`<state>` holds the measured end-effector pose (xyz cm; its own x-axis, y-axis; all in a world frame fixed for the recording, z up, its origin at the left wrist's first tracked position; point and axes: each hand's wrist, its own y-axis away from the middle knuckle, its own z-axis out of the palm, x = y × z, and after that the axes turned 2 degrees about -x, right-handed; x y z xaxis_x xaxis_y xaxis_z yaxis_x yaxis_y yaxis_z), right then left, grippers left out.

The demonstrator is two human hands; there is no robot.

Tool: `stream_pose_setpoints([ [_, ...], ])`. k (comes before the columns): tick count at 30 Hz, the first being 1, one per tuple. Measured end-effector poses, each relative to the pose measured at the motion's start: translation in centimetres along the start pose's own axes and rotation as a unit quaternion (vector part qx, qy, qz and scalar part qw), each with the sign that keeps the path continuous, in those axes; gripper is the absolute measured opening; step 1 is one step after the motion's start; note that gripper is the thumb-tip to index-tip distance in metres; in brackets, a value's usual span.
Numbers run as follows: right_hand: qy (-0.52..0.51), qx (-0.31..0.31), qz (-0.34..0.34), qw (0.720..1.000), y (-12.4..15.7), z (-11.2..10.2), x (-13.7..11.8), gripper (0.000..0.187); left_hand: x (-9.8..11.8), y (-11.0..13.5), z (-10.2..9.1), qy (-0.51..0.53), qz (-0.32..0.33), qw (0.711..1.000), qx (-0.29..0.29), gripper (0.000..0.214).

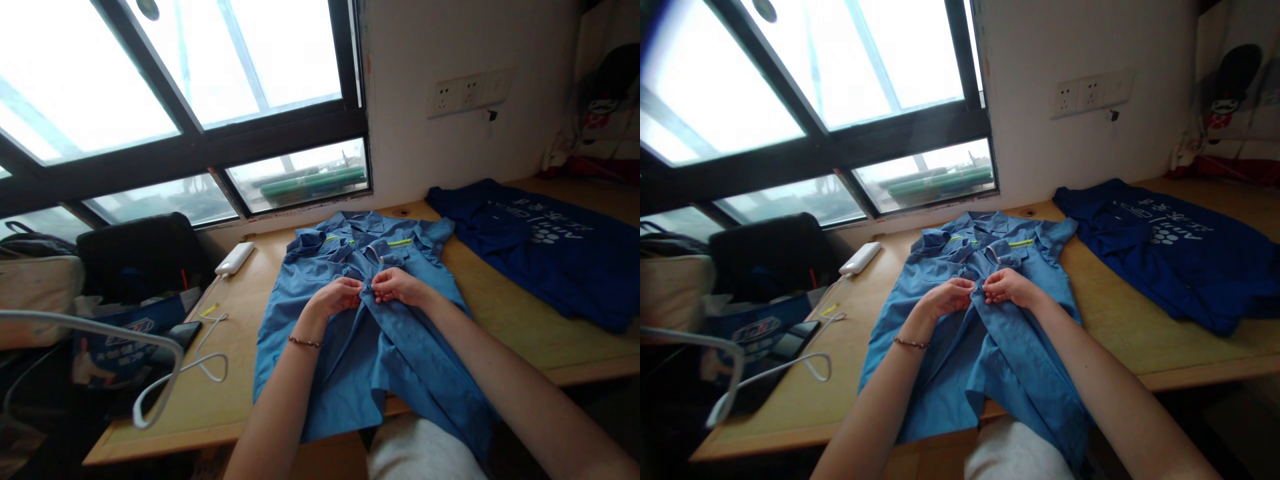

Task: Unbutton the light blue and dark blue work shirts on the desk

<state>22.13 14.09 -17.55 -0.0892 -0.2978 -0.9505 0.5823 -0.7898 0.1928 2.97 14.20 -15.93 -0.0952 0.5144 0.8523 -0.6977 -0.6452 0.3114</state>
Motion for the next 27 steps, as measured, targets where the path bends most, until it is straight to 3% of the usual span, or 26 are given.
stream_pose_setpoints([
  [5,0.091,0.097,-0.036,0.99,-0.3,0.7,0.2,0.018,0.0,0.1,0.0,0.004,-0.008,0.998,0.065,0.009],
  [8,0.109,0.14,-0.05,0.983,-0.6,1.0,0.5,0.013,0.4,0.6,0.6,0.001,-0.01,0.999,0.045,0.022],
  [11,0.051,0.124,-0.056,0.989,-0.7,1.1,0.8,0.014,0.6,0.7,1.1,-0.028,-0.015,0.999,0.032,0.029],
  [15,-0.049,0.116,-0.053,0.991,-0.8,1.0,1.0,0.021,0.2,0.0,1.1,-0.103,0.008,0.986,0.129,0.024],
  [18,-0.092,0.109,-0.054,0.988,-0.8,0.9,1.0,0.023,-0.3,-0.5,1.3,-0.256,0.029,0.946,0.196,0.025],
  [21,-0.102,0.077,-0.049,0.991,-0.7,1.2,0.9,0.024,-1.1,-0.7,2.3,-0.438,0.086,0.861,0.244,0.03],
  [23,-0.1,0.062,-0.039,0.992,-0.8,1.5,1.0,0.029,-1.9,-0.5,3.0,-0.507,0.119,0.805,0.283,0.03],
  [25,-0.073,0.066,-0.033,0.995,-0.9,1.9,1.2,0.034,-2.6,-0.4,3.6,-0.533,0.124,0.775,0.316,0.029],
  [27,-0.025,0.092,-0.042,0.995,-1.0,2.1,1.5,0.035,-3.1,-0.3,3.7,-0.541,0.123,0.766,0.324,0.028],
])
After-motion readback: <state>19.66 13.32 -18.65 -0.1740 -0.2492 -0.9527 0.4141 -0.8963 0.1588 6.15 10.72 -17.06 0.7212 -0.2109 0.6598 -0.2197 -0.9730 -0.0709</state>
